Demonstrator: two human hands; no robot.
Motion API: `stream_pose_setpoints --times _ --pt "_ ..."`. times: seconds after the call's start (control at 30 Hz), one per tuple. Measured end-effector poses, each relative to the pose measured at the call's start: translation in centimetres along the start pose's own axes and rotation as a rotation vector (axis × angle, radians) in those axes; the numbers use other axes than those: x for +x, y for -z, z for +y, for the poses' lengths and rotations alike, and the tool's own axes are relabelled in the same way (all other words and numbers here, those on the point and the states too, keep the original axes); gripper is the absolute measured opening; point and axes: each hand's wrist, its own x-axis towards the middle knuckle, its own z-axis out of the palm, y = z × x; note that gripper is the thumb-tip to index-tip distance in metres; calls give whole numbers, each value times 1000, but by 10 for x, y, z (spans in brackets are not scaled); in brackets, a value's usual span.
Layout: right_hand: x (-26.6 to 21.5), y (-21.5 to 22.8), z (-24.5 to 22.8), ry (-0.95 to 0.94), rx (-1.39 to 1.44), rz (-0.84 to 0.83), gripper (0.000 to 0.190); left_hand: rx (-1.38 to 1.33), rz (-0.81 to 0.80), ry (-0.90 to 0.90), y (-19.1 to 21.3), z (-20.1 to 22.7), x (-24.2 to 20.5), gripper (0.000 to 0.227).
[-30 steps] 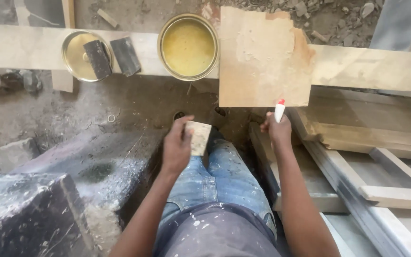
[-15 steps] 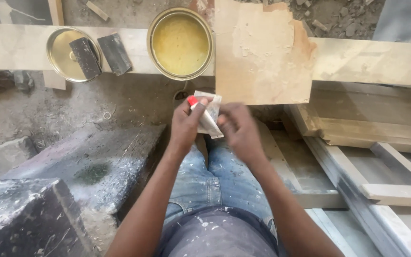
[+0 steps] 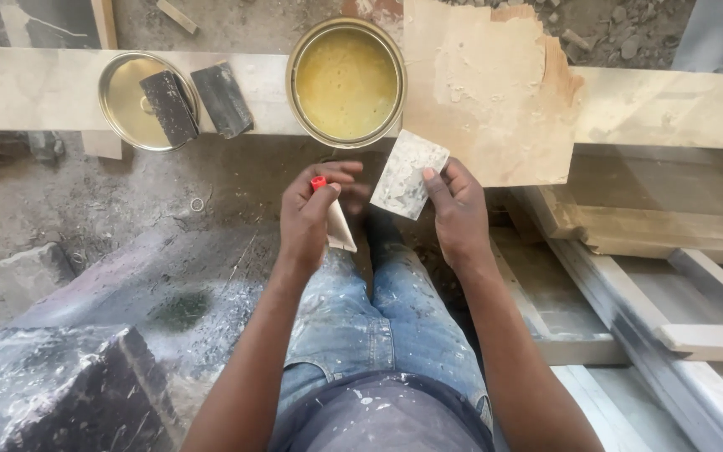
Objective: The person scoops a yellowish paste from a can onto a piece of cardboard, adds a red substance from a tube, and mixes them with a putty knife. They then apply the mixed paste to a white wooden frame on the floor.
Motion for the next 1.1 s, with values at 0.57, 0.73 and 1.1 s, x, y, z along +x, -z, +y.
stream_pose_setpoints --times 0.57,0.73,1.1 --pt "-24 -11 15 296 -456 145 33 296 97 103 2 -5 2 18" --pt "-38 -31 18 457 -758 -74 68 520 73 44 -7 0 -9 20" --pt "-26 -32 38 381 -644 -182 43 682 -83 -156 -7 14 -8 23"
